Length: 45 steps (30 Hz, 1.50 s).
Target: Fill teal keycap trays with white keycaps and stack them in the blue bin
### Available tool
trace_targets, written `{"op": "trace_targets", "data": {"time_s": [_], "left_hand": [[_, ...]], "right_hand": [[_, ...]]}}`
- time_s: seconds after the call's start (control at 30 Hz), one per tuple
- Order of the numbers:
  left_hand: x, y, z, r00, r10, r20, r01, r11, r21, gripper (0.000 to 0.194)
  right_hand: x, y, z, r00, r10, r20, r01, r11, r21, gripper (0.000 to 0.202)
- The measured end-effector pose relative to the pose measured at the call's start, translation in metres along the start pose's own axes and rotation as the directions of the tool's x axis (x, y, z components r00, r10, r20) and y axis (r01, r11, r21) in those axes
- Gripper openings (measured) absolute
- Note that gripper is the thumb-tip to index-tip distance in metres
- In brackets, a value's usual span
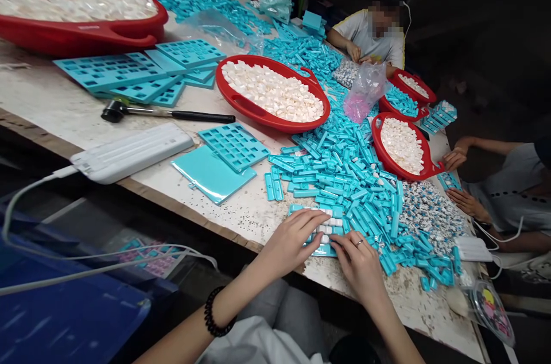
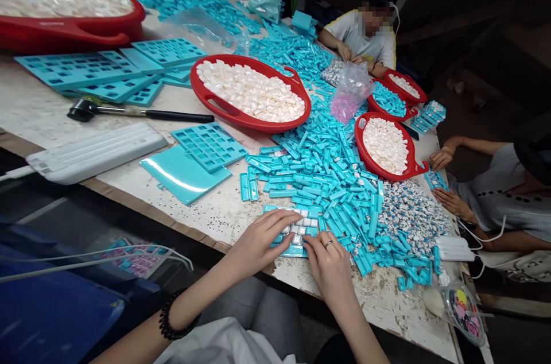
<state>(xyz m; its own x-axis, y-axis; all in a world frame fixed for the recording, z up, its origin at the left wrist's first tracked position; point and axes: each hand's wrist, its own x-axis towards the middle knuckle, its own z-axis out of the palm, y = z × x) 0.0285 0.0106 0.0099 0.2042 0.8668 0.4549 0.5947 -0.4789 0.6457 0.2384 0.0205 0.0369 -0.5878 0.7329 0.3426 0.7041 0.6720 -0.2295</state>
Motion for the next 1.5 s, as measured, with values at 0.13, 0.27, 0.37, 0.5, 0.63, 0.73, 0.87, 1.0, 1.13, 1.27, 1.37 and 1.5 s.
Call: {"op": "trace_targets", "data": {"time_s": [0.13,0.27,0.37,0.5,0.63,0.73,0.87,1.0,1.13,1.27,1.37,1.5], "left_hand": [[0.0,-0.001,0.0,1.0,-0.003,0.002,0.003,1.0,0.002,0.032],[0.0,-0.001,0.0,1.0,0.011,0.009,-0.011,1.0,0.004,0.032],[0.0,-0.001,-0.001,1.0,0.029,0.003,-0.029,1.0,0.004,0.028],[0.001,-0.002,-0.001,0.999,0.003,-0.036,-0.005,0.997,-0.071,0.007],[0.0,-0.004,-0.001,0.999,-0.017,-0.046,0.013,0.995,-0.099,0.021],[0.0,-0.005,-0.001,0.999,0.006,-0.042,-0.01,0.996,-0.086,0.023],[0.001,-0.004,-0.002,0.999,0.015,-0.034,-0.018,0.996,-0.088,0.023],[0.001,-0.003,-0.003,1.0,0.006,-0.007,-0.006,0.997,-0.078,0.022],[0.001,-0.004,-0.003,1.0,0.015,-0.012,-0.016,0.997,-0.076,0.022],[0.002,-0.004,-0.003,1.0,0.007,-0.005,-0.007,0.997,-0.075,0.021],[0.002,-0.004,-0.003,1.0,0.009,0.005,-0.008,0.997,-0.077,0.021],[0.003,-0.004,-0.002,1.0,0.014,0.008,-0.014,0.997,-0.079,0.02]], "right_hand": [[0.0,-0.001,-0.002,1.0,0.003,0.027,-0.004,1.0,0.024,0.023],[0.003,-0.004,-0.014,1.0,0.009,0.01,-0.01,0.995,0.102,0.02],[0.017,0.001,-0.021,0.999,0.004,-0.038,0.0,0.995,0.104,0.02],[0.058,0.037,-0.018,0.994,0.107,-0.037,-0.105,0.994,0.034,0.021],[0.108,0.091,-0.011,0.919,0.387,-0.078,-0.395,0.899,-0.192,0.025],[0.131,0.117,-0.006,0.88,0.457,-0.13,-0.475,0.847,-0.239,0.03],[0.142,0.124,-0.001,0.852,0.495,-0.171,-0.524,0.812,-0.259,0.028],[0.144,0.122,-0.002,0.84,0.519,-0.155,-0.542,0.796,-0.272,0.025],[0.144,0.122,-0.007,0.845,0.527,-0.095,-0.53,0.799,-0.284,0.023],[0.143,0.124,-0.011,0.841,0.539,-0.055,-0.527,0.791,-0.311,0.025],[0.144,0.127,-0.014,0.83,0.557,-0.028,-0.532,0.775,-0.34,0.024],[0.144,0.128,-0.018,0.832,0.554,0.012,-0.513,0.779,-0.359,0.02]]}}
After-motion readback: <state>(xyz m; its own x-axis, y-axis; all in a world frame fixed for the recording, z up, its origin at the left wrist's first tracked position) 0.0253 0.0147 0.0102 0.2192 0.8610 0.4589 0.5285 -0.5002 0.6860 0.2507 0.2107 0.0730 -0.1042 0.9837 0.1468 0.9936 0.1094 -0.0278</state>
